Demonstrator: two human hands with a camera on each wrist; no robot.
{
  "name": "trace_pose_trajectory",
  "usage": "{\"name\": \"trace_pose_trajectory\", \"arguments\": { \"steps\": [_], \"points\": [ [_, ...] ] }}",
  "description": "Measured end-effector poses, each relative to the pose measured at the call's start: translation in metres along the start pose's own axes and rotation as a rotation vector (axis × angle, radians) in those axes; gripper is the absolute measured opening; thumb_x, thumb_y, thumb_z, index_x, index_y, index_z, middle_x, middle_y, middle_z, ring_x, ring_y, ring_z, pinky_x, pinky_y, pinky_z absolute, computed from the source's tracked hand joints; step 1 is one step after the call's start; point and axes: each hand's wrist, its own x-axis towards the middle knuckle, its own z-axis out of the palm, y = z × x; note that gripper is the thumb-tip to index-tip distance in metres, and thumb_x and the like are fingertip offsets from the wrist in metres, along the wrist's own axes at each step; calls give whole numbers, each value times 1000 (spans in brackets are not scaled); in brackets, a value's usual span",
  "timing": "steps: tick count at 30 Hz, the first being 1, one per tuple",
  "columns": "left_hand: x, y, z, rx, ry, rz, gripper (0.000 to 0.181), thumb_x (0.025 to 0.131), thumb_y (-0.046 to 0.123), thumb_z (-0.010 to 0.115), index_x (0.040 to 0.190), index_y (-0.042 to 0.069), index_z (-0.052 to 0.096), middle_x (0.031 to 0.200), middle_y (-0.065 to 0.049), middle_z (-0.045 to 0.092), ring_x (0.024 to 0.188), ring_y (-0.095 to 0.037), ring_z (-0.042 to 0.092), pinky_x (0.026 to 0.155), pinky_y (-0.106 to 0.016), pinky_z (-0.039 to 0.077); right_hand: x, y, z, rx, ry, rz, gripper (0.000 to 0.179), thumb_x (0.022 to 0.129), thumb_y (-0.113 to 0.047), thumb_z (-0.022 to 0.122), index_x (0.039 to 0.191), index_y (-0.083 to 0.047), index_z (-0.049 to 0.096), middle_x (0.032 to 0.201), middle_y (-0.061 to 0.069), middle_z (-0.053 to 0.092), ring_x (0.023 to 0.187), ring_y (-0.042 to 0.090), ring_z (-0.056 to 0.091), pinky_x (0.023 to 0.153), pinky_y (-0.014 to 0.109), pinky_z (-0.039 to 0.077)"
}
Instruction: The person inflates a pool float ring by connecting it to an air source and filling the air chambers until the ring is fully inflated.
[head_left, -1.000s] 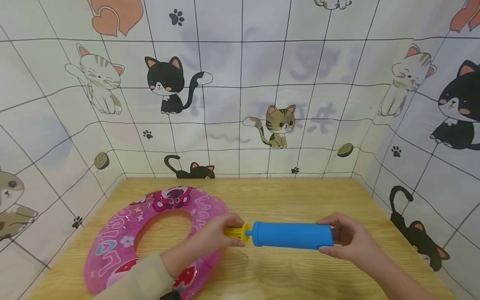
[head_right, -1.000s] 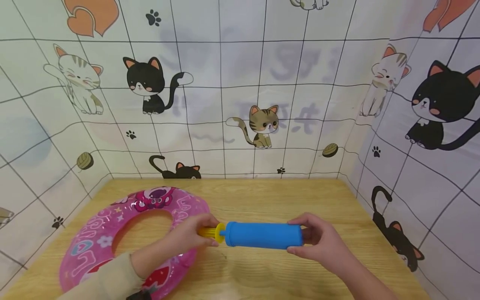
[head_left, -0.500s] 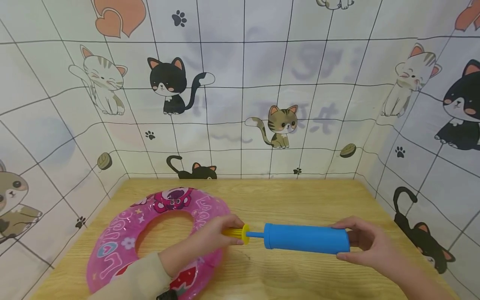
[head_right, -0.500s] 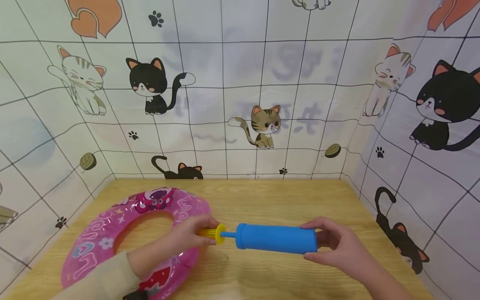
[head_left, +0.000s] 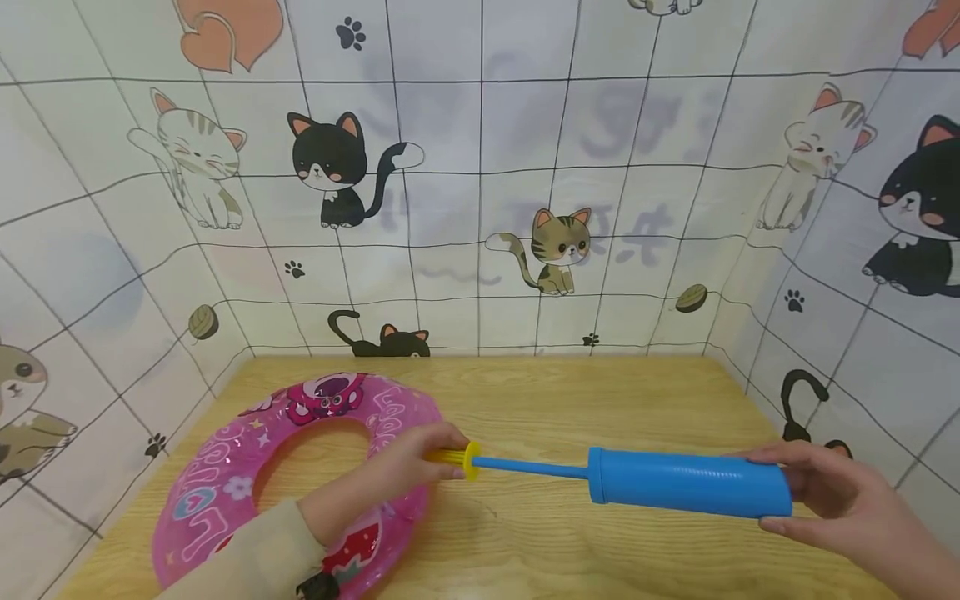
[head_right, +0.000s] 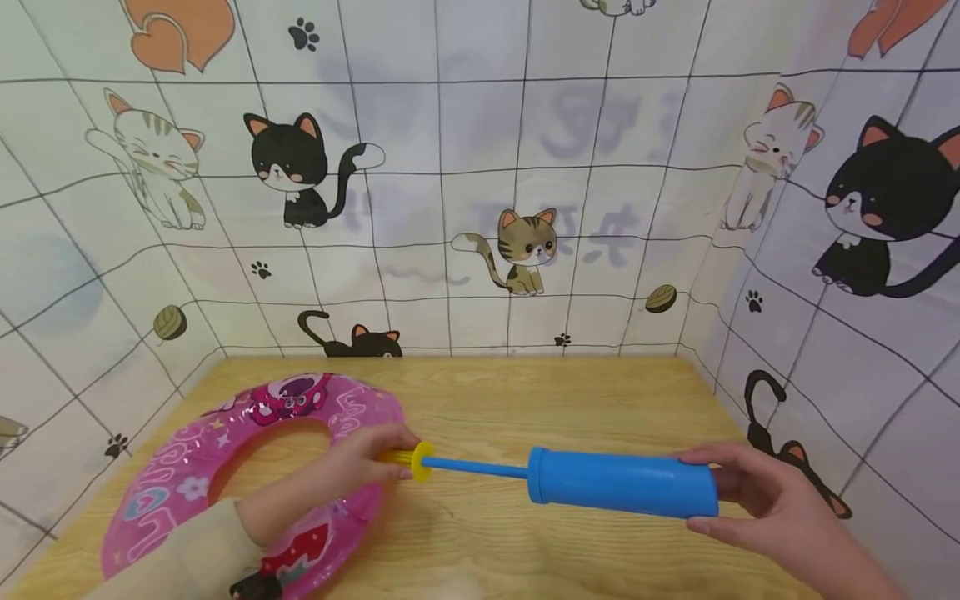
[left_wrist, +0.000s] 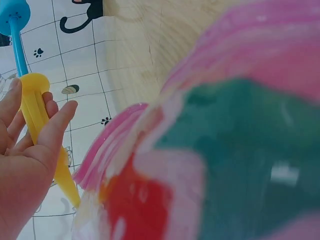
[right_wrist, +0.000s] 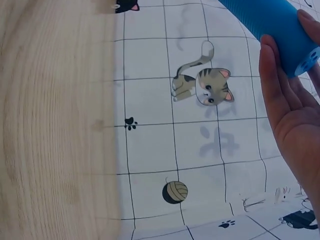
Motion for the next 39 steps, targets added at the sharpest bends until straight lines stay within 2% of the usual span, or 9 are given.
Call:
{"name": "trace_pose_trajectory", "arguments": {
  "steps": [5,10,18,21,26,30,32,37,39],
  "points": [
    [0,0,2,1,7,4,21,89,12,72,110,8,67,103,3,67,99,-18,62,90,-29,52,15,-10,16,38,-23,68,59,75,14,75,129,0,56,122,-15,61,90,15,66,69,28,57],
    [2,6,7,3,6,-11,20,90,12,71,109,8,67,101,3,67,94,-16,63,85,-24,52,32,-17,47,141,-60,138,54,77,3,79,127,-2,59,121,-18,62,93,14,67,72,29,57],
    [10,21,20,4,-13,-28,19,88,13,73,105,9,67,100,3,68,93,-15,64,83,-29,54,47,-17,87,306,-99,197,49,80,-3,78,125,0,59,119,-9,62,95,21,67,76,32,57],
    [10,21,23,28,-7,-49,17,88,15,73,104,13,67,100,6,67,97,-14,63,86,-31,53,47,-16,96,317,-91,151,48,81,0,77,124,3,58,119,-7,62,95,21,67,76,32,57],
    [9,15,20,14,-20,-39,17,90,16,72,106,16,66,103,7,67,101,-15,63,89,-31,53,43,-17,98,256,-28,24,52,77,4,79,125,0,59,120,-8,64,94,18,68,75,30,57],
    [5,6,12,-5,-28,-42,17,91,15,70,107,17,65,104,8,67,103,-14,63,89,-29,52,41,-13,88,244,-29,-125,56,75,13,76,127,2,57,125,3,60,102,15,65,78,29,57],
    [2,4,7,-20,-31,-28,17,91,14,70,107,14,65,103,5,67,102,-16,63,89,-30,52,40,-10,80,279,-39,-190,58,74,21,72,127,5,56,126,11,56,108,15,62,81,28,56],
    [-3,0,-5,-60,-44,-3,17,91,10,69,106,10,63,103,1,67,100,-19,63,88,-30,53,35,-6,59,304,-63,-244,60,73,28,65,128,9,52,129,14,49,114,14,56,87,25,53],
    [-5,-1,-10,-59,-51,-10,17,91,11,70,106,10,63,104,1,67,100,-19,62,88,-28,52,33,-7,51,249,-61,-218,60,74,27,66,129,8,52,129,11,50,113,12,56,86,24,52]
  ]
}}
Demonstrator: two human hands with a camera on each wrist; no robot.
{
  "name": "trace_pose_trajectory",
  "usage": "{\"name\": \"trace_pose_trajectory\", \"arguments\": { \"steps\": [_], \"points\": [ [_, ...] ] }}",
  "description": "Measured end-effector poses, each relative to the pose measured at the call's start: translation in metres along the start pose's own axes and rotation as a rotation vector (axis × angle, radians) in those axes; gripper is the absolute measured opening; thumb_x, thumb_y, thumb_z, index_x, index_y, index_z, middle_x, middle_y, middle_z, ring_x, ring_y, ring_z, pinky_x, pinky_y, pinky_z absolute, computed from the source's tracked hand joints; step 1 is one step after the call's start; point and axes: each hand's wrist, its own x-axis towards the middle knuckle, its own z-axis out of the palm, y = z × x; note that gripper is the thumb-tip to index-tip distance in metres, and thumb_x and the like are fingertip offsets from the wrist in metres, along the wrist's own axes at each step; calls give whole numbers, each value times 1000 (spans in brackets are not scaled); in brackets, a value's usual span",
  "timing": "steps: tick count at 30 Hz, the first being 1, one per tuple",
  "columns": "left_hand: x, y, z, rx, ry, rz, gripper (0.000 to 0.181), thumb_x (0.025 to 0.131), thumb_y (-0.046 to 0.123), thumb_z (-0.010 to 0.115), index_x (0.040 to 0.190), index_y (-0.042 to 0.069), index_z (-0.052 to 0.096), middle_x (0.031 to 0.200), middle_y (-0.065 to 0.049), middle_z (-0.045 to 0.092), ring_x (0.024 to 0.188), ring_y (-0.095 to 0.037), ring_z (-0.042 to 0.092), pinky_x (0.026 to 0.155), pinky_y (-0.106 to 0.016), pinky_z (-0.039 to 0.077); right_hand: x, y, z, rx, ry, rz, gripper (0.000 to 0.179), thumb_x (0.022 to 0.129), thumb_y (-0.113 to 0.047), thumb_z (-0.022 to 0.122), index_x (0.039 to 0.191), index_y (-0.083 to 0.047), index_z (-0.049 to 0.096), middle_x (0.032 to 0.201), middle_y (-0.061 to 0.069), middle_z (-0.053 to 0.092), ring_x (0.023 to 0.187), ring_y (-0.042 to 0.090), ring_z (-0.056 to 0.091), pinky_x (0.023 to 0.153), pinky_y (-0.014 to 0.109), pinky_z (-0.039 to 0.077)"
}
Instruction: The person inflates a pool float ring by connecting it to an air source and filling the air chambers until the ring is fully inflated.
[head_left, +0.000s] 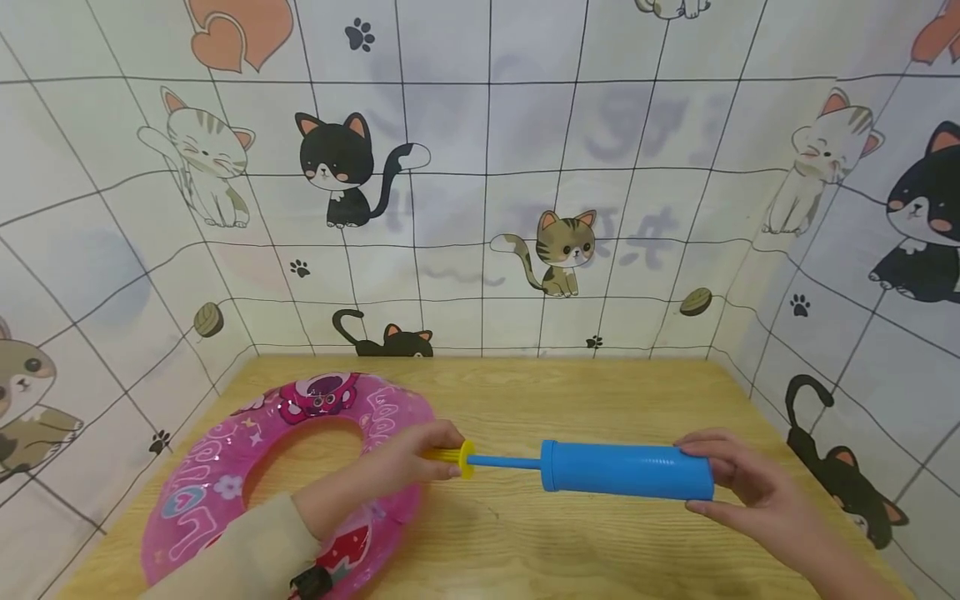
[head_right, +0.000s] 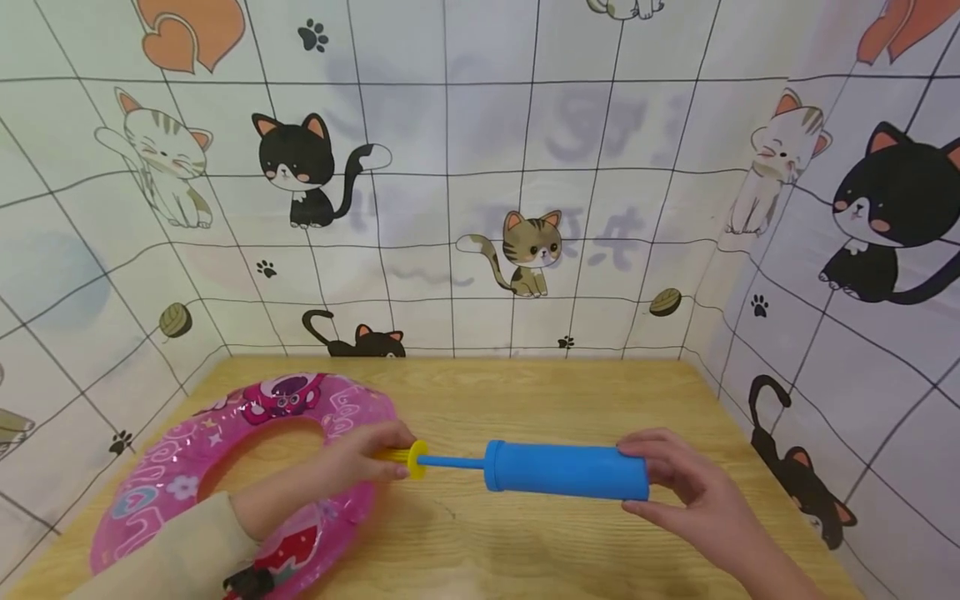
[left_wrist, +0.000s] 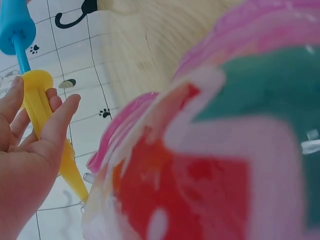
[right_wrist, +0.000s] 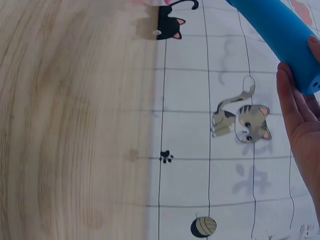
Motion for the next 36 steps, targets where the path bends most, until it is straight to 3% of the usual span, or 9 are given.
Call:
{"name": "trace_pose_trajectory", "arguments": {
  "steps": [5,9,14,18,24,27,30,36],
  "points": [
    [-4,-2,-8,-18,-30,-16,17,91,10,69,107,9,62,103,0,68,94,-18,60,84,-27,52,-11,-9,-15,-182,79,44,64,69,26,72,128,9,53,126,5,54,106,8,59,82,20,53],
    [-6,-1,-10,-94,-38,-56,17,91,6,69,107,5,62,102,-5,68,91,-23,63,80,-28,55,-18,-10,-21,-236,142,115,65,68,24,73,128,9,53,124,0,56,102,7,61,77,19,54],
    [-6,6,-6,-220,-25,-98,17,89,-2,67,105,-3,61,100,-12,67,91,-36,67,75,-37,58,-13,-7,-9,-221,152,266,57,75,12,77,127,3,56,119,-9,59,95,9,65,73,23,56],
    [0,10,1,-187,1,-95,15,88,-2,68,102,-2,61,97,-11,67,88,-36,68,72,-36,59,1,-3,12,-163,146,311,53,76,5,79,125,3,58,114,-11,61,91,13,67,71,27,57],
    [7,16,9,-162,26,-114,17,87,-1,70,102,0,62,97,-9,67,87,-29,69,71,-34,59,24,-4,43,-71,136,390,50,77,-5,82,122,-2,61,109,7,64,85,21,68,70,31,57],
    [8,21,14,-179,17,-114,17,87,0,70,103,0,63,98,-9,67,89,-27,69,71,-35,59,30,-7,52,-33,111,410,50,78,-8,82,122,-2,60,108,17,63,85,23,67,71,31,57],
    [9,22,17,-187,10,-105,17,88,1,70,104,1,64,100,-8,68,90,-27,69,72,-35,59,31,-9,56,-29,97,381,50,78,-9,82,122,-2,60,107,17,64,86,22,67,72,31,57],
    [10,18,15,-131,-14,-80,17,89,5,70,105,4,63,101,-6,68,90,-25,67,76,-32,58,21,-8,43,-71,102,288,50,77,-2,81,122,-3,60,111,1,63,87,20,67,72,30,58]
  ]
}}
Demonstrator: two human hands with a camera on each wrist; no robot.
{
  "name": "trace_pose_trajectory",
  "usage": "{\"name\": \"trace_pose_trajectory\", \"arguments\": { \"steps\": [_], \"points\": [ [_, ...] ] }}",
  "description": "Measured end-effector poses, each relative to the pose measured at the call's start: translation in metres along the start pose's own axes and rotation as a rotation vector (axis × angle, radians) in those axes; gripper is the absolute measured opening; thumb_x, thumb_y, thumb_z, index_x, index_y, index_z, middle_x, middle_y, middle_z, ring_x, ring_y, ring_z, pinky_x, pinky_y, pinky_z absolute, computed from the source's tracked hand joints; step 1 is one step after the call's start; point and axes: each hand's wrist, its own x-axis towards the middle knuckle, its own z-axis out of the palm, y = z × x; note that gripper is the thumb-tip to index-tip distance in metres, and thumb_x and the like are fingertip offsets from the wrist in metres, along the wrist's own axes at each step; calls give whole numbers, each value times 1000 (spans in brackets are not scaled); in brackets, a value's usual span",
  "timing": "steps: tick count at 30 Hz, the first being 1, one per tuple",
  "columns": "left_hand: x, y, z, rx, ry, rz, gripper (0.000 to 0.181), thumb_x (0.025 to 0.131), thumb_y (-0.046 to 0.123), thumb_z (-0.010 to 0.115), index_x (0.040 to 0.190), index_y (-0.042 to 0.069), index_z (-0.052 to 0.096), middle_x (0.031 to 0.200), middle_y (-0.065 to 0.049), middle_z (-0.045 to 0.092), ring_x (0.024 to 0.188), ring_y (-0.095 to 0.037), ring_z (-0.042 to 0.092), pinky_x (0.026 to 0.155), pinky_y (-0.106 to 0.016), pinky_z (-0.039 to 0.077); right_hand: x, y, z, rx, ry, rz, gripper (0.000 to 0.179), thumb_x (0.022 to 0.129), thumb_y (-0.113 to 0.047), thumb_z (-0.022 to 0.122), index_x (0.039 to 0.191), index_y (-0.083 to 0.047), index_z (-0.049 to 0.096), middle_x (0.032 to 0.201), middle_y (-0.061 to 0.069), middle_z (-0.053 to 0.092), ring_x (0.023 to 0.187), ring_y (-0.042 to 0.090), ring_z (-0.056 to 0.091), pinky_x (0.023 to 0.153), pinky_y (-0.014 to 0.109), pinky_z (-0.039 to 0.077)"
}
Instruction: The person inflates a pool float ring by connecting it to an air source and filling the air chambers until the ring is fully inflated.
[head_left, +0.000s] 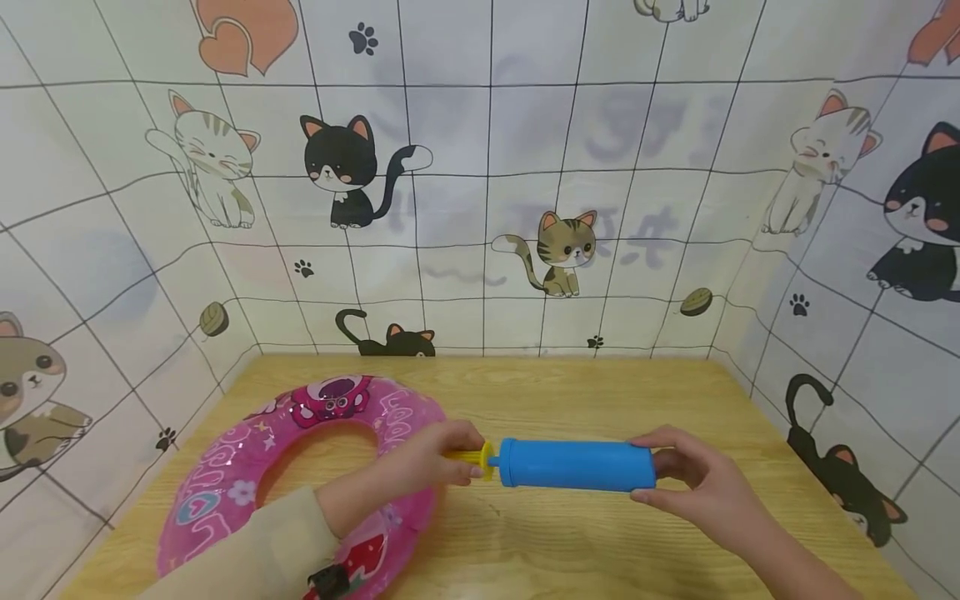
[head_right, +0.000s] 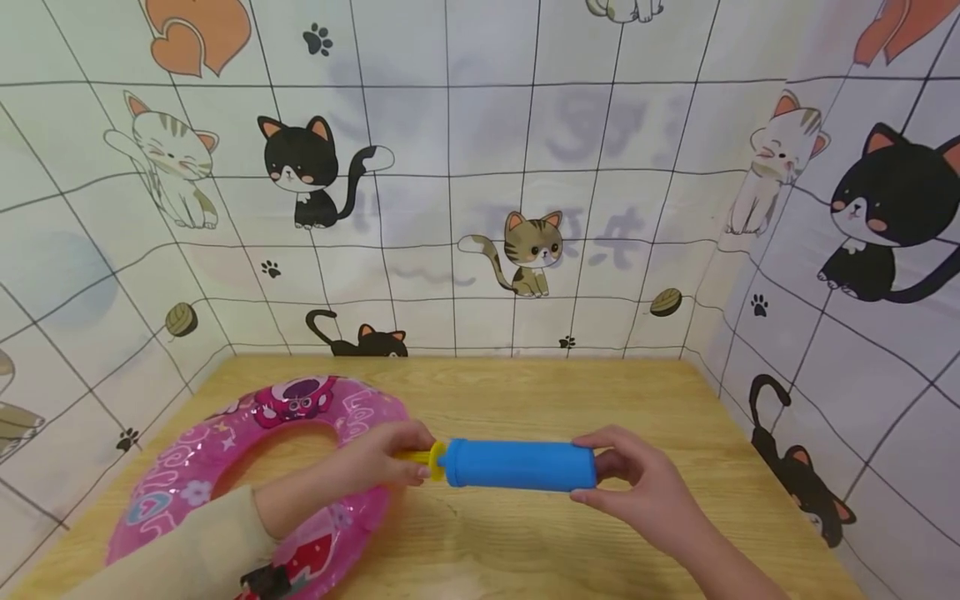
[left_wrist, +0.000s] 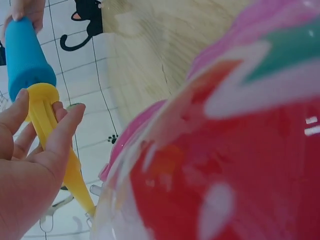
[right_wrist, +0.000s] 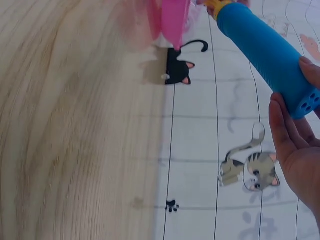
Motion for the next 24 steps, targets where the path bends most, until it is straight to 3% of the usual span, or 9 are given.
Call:
{"name": "trace_pose_trajectory", "arguments": {
  "steps": [3,6,11,16,19,24],
  "points": [
    [-2,-4,-5,84,-1,21,18,90,10,71,105,6,62,101,-2,68,91,-20,64,80,-29,56,-6,5,-13,-20,12,-17,50,77,3,79,123,-1,60,113,-8,62,87,17,67,71,29,57],
    [-5,-8,-10,157,6,30,19,90,13,72,106,9,63,101,1,67,92,-16,62,84,-27,53,-13,10,-28,-29,15,-56,52,77,10,76,124,2,58,117,-10,61,88,15,67,71,28,57],
    [-10,-10,-15,142,-1,25,22,89,16,73,107,10,63,106,0,68,98,-18,62,91,-34,51,-25,12,-54,-109,47,-85,57,73,17,74,126,4,57,121,-11,59,92,10,66,72,23,56],
    [-12,-10,-19,142,21,4,30,86,17,76,111,10,62,109,-1,68,105,-21,62,98,-44,47,-35,9,-75,-152,74,-128,63,70,23,73,127,6,55,125,-3,57,95,8,65,73,21,56],
    [-13,-10,-21,163,39,-26,37,85,18,77,117,11,61,111,-2,68,106,-23,62,96,-45,48,-38,8,-80,-154,77,-145,64,69,26,71,128,8,53,126,0,55,95,9,65,73,21,56],
    [-12,-11,-20,203,85,-20,41,85,18,77,122,9,62,115,-5,67,109,-26,62,92,-40,52,-35,7,-73,-150,106,-67,60,73,21,72,128,5,54,123,-3,56,94,9,66,72,21,56]
  ]
}}
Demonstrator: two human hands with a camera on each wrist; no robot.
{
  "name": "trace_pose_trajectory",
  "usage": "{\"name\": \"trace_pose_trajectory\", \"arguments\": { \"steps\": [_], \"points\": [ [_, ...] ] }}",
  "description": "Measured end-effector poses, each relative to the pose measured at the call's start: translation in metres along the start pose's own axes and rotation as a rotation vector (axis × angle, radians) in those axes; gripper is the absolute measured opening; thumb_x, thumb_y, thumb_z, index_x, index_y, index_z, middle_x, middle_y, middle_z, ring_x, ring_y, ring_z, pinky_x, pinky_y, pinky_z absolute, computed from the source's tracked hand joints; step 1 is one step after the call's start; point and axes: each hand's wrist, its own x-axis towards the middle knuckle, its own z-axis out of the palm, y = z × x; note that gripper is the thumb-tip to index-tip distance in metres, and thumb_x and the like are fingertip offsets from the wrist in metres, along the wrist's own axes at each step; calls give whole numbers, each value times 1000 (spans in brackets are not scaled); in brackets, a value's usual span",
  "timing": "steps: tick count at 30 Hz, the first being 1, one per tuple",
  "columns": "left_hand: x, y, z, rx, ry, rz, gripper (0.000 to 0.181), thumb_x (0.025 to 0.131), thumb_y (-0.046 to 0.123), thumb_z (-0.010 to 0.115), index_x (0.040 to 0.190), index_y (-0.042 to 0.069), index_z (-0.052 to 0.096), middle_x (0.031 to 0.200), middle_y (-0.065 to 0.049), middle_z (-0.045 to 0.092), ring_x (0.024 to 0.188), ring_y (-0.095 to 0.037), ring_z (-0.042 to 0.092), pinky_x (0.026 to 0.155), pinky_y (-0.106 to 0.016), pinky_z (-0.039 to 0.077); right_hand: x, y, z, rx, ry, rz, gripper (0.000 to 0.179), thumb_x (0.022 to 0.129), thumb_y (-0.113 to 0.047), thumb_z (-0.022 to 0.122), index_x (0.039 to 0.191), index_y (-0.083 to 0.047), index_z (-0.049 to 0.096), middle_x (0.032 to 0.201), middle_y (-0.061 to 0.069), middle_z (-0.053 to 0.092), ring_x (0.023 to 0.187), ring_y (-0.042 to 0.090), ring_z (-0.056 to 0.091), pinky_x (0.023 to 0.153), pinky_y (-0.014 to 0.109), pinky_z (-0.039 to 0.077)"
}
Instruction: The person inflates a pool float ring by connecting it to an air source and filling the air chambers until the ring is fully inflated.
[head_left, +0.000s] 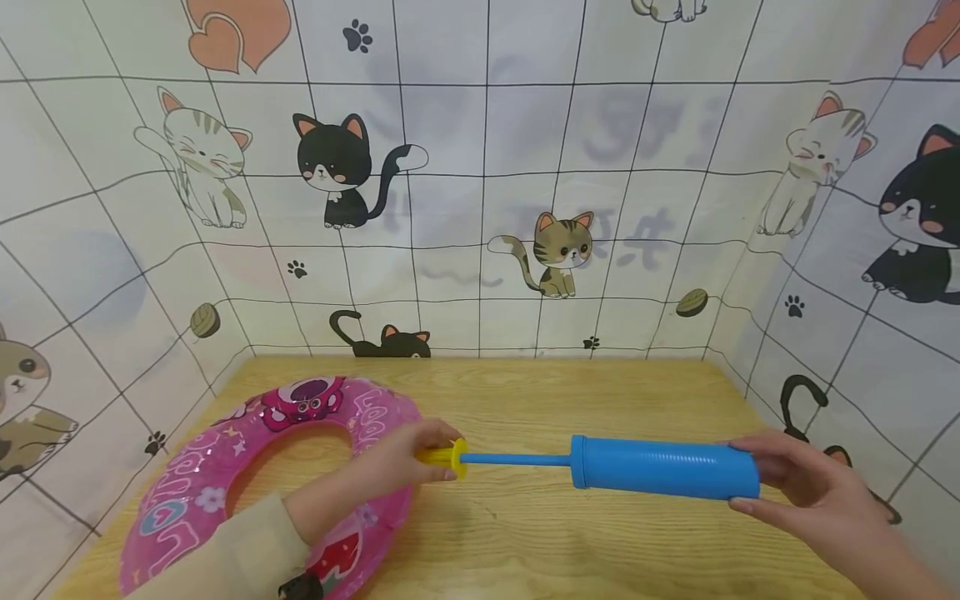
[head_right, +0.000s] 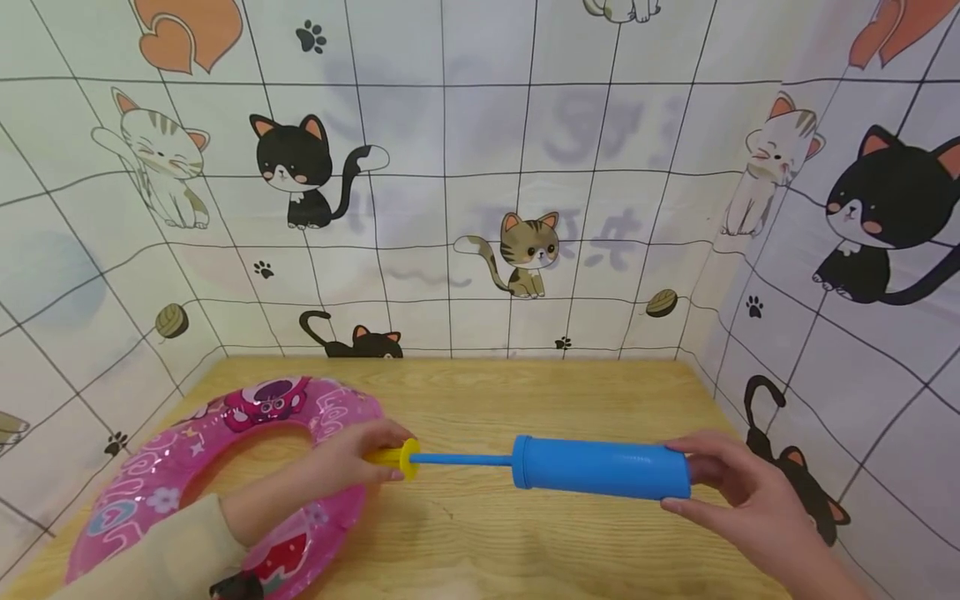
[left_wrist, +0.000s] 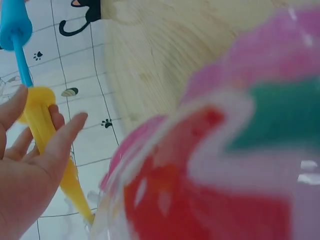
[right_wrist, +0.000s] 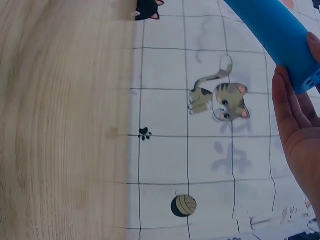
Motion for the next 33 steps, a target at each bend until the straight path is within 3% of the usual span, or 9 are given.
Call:
{"name": "trace_pose_trajectory", "arguments": {
  "steps": [3,9,16,20,28,33],
  "points": [
    [0,3,3,20,47,20,40,85,17,77,121,7,63,116,-6,67,111,-26,61,93,-40,51,4,-2,10,61,-5,28,58,74,19,73,127,3,55,120,-4,57,95,8,65,74,22,56],
    [2,16,12,17,80,44,41,85,16,77,122,6,63,116,-6,67,112,-27,61,95,-41,49,17,-6,35,269,-55,-38,56,74,23,70,124,3,57,118,0,58,94,12,66,76,23,56],
    [7,23,22,2,79,37,42,83,15,79,121,6,64,115,-5,67,108,-26,62,91,-39,52,28,-19,72,190,-75,0,49,75,10,77,120,0,58,109,-3,62,84,18,66,73,26,56],
    [9,22,25,-35,49,38,42,82,14,80,120,6,64,115,-6,67,107,-27,62,91,-42,52,31,-26,83,192,-106,4,48,75,4,80,119,-2,59,107,4,64,82,21,66,72,29,57],
    [10,19,18,-149,-65,23,37,88,15,74,122,8,63,117,-5,68,106,-21,63,91,-36,52,31,-26,69,189,-132,-119,52,74,11,78,121,-1,60,113,3,59,84,21,65,77,26,55],
    [10,16,13,-116,-74,21,38,88,15,74,123,7,62,119,-8,67,110,-24,63,92,-36,52,26,-17,49,244,-141,-195,57,70,23,74,122,6,58,116,3,58,91,16,64,78,23,55]
  ]
}}
